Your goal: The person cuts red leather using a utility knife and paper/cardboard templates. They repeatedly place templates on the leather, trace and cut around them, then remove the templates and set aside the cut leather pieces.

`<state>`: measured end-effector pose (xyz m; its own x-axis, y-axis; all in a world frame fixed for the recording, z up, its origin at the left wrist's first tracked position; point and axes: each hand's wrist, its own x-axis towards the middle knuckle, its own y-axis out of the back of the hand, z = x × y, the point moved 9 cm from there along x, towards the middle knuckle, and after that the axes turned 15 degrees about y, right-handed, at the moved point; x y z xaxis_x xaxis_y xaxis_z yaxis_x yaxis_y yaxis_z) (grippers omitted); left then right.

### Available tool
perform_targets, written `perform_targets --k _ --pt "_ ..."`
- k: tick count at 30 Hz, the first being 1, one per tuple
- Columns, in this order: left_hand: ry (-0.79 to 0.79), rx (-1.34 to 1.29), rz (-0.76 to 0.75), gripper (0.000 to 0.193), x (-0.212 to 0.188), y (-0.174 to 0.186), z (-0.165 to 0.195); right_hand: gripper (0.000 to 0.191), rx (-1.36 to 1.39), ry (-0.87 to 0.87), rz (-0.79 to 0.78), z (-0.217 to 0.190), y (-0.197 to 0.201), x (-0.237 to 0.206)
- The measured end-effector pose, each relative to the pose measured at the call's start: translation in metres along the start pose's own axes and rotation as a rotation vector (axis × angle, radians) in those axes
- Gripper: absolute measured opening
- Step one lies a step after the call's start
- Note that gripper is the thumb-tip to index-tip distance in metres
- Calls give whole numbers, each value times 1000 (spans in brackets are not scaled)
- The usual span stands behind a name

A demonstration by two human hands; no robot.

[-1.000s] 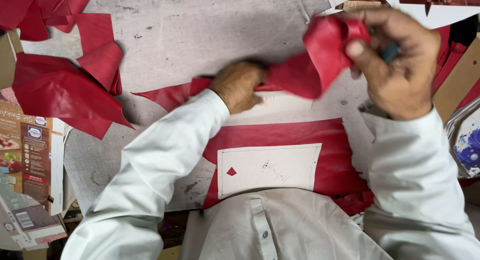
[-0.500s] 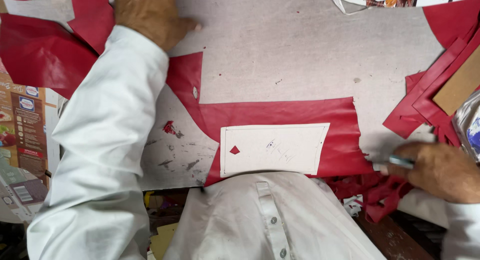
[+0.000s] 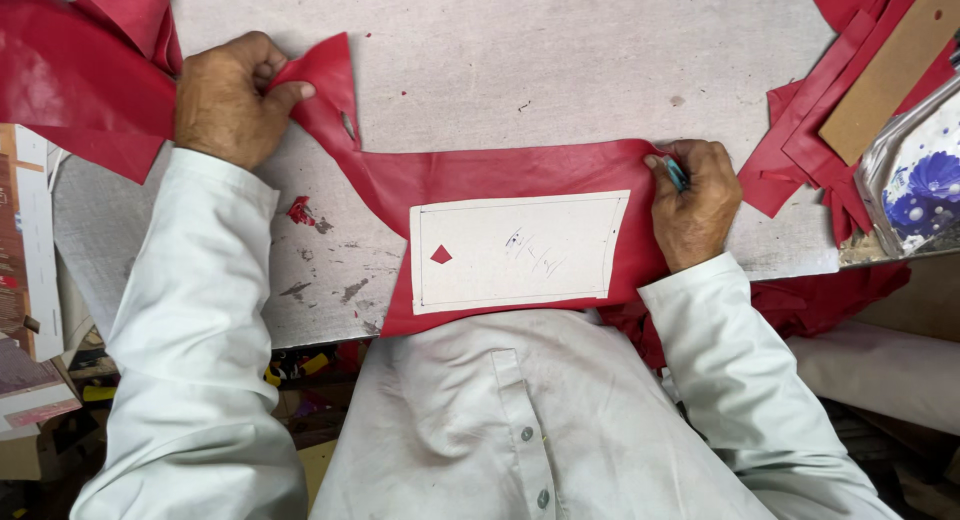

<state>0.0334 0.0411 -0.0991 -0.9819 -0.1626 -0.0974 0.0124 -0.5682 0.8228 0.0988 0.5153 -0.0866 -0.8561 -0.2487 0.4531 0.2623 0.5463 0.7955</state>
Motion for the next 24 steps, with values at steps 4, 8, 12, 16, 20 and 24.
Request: perform_targets --k 4,8,12,16,20,24 --pt "54 -134 -25 23 -1 9 -12 19 -46 170 39 -15 1 14" --pt "-4 -112 44 25 7 25 -8 17 -63 223 43 4 -6 27" --pt "-65 -114 130 30 22 36 9 16 -53 261 29 16 -15 54" --pt "92 63 363 45 17 46 18 21 -165 318 49 -12 -8 80" --pt "21 127 495 60 -65 38 51 38 -145 393 27 -60 17 57" --pt "-75 -104 29 51 -166 -37 89 64 -67 415 -251 -79 -1 3"
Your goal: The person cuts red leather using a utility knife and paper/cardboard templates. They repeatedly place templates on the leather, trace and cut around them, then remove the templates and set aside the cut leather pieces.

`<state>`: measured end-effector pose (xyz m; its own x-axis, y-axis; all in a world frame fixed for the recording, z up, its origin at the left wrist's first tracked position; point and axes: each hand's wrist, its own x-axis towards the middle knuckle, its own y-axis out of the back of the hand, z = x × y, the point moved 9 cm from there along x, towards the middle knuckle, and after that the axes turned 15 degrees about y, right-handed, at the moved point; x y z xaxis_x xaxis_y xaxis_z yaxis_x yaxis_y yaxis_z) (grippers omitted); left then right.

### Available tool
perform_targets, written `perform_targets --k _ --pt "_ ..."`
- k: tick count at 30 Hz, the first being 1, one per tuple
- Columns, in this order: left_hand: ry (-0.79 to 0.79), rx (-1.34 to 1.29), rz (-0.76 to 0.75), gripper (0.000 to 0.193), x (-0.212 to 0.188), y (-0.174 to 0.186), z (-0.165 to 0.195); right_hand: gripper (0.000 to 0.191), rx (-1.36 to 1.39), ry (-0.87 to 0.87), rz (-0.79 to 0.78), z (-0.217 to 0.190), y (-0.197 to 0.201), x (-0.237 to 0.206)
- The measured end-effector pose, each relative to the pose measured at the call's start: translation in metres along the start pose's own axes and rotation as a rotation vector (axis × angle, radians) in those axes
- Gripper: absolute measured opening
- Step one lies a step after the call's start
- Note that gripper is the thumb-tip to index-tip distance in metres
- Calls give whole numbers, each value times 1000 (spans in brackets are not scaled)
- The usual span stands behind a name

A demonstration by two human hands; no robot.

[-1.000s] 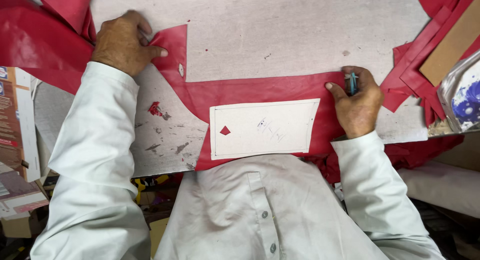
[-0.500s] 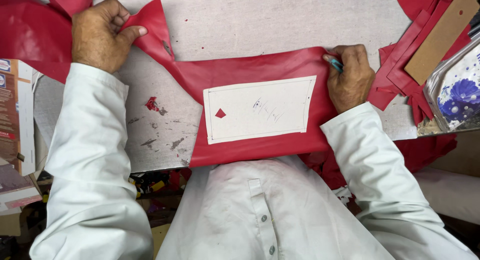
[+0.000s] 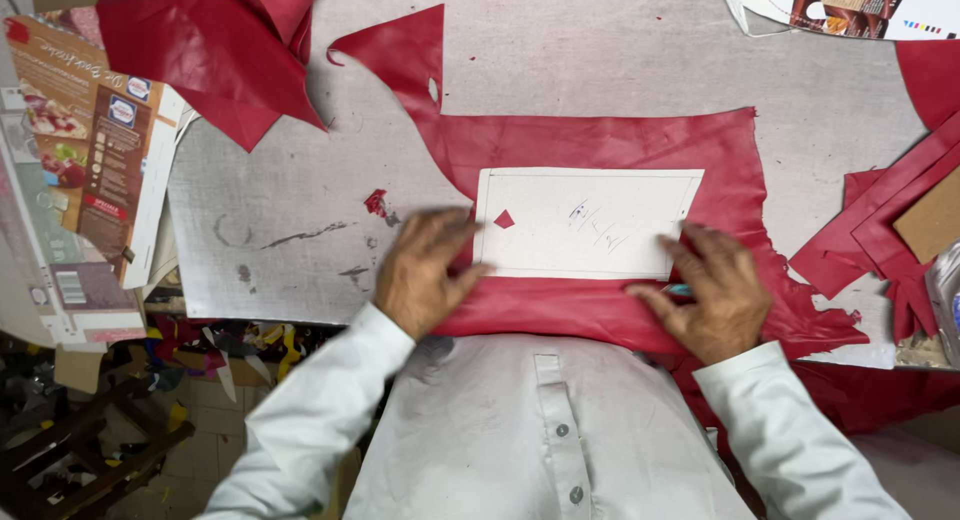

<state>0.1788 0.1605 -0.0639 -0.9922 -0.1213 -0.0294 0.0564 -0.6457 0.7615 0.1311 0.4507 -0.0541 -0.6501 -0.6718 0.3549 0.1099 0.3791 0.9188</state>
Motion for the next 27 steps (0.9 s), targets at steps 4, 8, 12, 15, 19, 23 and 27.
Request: perform_targets --k 4,8,12,15,19,23,27 --pt "52 40 79 52 -22 -36 4 60 7 -61 -36 8 -22 -19" --pt "58 65 125 47 -13 -48 -5 60 -17 -66 -25 25 -28 -9" --pt "75 79 154 45 -10 -53 -9 61 -26 -64 -14 32 -28 3" --pt "88 68 179 45 -7 -57 -10 61 -25 -71 -9 36 -31 6" --pt "96 53 206 46 -4 -56 -10 63 -38 -77 -21 41 -35 6" --pt "67 30 218 44 -8 -48 -8 65 -12 -91 -22 42 -33 6" --pt "31 31 233 36 -12 -41 -8 60 61 -76 17 38 -28 8"
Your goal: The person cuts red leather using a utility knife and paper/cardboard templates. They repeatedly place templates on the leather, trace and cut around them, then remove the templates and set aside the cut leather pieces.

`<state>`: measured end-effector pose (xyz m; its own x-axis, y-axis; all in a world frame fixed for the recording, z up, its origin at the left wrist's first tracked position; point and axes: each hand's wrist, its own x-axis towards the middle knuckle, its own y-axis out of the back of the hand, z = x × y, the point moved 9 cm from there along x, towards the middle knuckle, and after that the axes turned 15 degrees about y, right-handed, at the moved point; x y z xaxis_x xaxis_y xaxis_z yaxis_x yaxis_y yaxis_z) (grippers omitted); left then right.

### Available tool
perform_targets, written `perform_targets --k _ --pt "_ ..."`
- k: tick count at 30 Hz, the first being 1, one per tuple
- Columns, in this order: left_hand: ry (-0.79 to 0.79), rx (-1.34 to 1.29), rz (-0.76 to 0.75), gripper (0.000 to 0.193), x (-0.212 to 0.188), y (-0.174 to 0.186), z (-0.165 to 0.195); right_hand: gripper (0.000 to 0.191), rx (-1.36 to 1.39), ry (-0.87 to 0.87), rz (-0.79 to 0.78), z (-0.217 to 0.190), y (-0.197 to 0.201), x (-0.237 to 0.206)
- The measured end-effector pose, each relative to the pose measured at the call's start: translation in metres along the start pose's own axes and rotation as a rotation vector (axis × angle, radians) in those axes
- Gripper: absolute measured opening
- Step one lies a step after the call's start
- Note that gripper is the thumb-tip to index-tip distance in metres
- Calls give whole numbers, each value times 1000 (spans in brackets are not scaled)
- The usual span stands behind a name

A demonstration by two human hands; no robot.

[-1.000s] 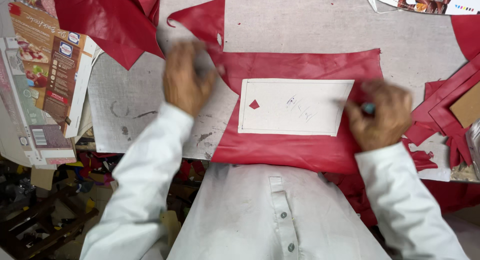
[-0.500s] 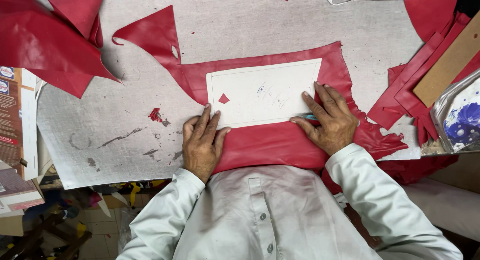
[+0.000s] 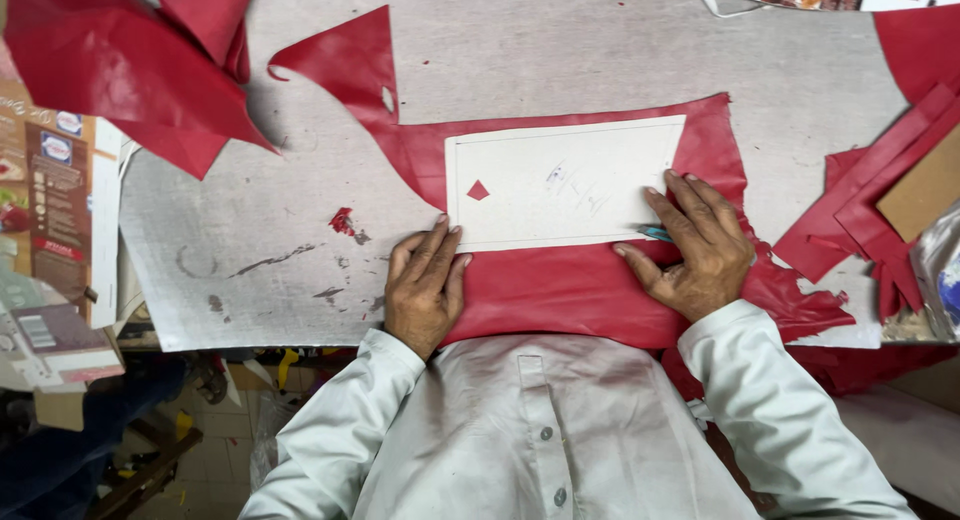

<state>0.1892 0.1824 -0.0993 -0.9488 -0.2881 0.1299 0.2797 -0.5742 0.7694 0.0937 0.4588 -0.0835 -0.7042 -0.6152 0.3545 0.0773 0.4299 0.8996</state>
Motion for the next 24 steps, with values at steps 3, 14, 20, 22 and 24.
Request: perform_targets --k 3,14,20,22,24 --pt "38 3 -9 32 3 -2 -4 57 -5 -6 -20 0 -3 0" --pt "92 -40 46 30 4 -6 -11 55 -48 1 -16 -3 -4 2" --pt "-27 116 20 31 4 -4 9 55 -45 -8 -10 -2 -7 -4" --pt "-93 177 -17 33 1 -11 25 54 -44 6 -7 -4 -10 -11" --pt "-123 154 -95 35 -3 -27 42 55 -9 4 -15 1 -9 -16"
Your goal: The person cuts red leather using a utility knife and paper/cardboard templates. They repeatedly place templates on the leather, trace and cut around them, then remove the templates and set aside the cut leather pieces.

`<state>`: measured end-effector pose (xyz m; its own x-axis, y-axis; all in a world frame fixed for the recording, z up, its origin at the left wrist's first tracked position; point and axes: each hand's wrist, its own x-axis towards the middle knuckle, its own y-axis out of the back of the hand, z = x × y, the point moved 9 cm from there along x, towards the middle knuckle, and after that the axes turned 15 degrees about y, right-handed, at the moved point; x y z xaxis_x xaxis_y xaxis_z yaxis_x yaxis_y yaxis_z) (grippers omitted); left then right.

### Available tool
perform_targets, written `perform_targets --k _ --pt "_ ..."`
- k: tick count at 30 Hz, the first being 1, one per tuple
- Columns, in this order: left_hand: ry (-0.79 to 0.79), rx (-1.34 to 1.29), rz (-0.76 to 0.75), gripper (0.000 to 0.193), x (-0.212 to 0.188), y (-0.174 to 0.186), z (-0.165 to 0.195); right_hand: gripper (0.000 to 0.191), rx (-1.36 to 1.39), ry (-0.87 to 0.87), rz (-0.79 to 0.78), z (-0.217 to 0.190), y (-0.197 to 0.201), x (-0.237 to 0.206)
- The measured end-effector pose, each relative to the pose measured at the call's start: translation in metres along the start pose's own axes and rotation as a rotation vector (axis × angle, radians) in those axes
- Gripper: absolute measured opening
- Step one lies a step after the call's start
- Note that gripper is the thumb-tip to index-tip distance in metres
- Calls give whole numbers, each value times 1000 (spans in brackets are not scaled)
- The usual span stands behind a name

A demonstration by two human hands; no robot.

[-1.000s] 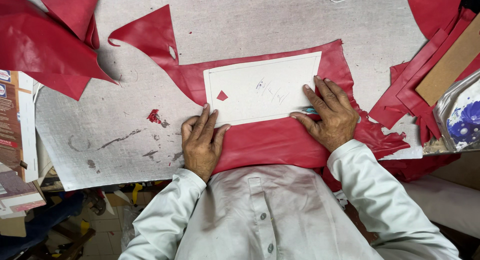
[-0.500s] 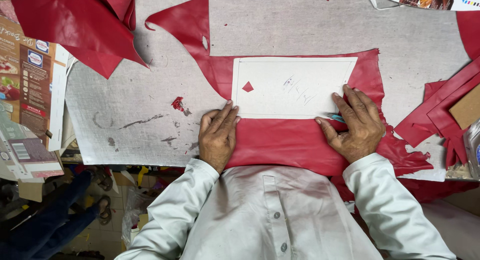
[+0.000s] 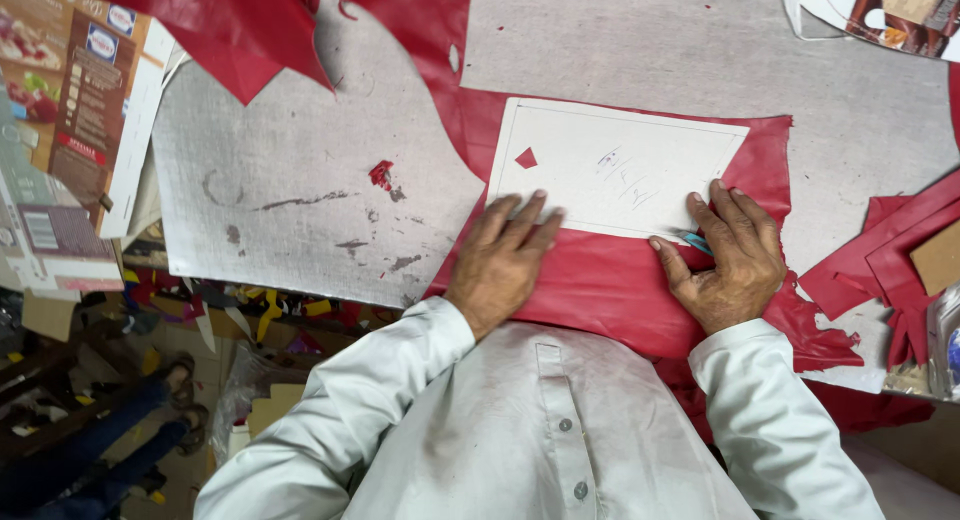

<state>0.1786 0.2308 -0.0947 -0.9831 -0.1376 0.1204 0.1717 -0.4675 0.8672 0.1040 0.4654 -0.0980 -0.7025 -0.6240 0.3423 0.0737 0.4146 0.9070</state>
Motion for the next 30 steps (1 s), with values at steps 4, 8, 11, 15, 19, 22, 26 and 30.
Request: perform_targets --k 4,8,11,15,19,22,26,30 --pt "47 165 -67 40 -3 -27 14 37 162 -110 93 44 26 13" --pt "100 140 3 33 -8 -30 12 16 651 -619 359 127 40 45" --pt "123 115 98 31 -12 -28 9 20 799 -364 -17 78 -8 104" --pt "132 74 237 28 -19 -28 6 47 686 696 -486 -90 -63 150" --pt "153 59 264 23 -22 -36 1 41 724 1168 -531 -163 -85 171" --pt "161 47 323 24 -24 -32 0 37 648 1245 -590 -182 -97 181" --pt "165 42 309 23 -22 -28 0 35 617 1305 -668 -197 -101 179" --pt "169 17 253 27 -19 -27 -2 34 565 1308 -668 -186 -107 181"
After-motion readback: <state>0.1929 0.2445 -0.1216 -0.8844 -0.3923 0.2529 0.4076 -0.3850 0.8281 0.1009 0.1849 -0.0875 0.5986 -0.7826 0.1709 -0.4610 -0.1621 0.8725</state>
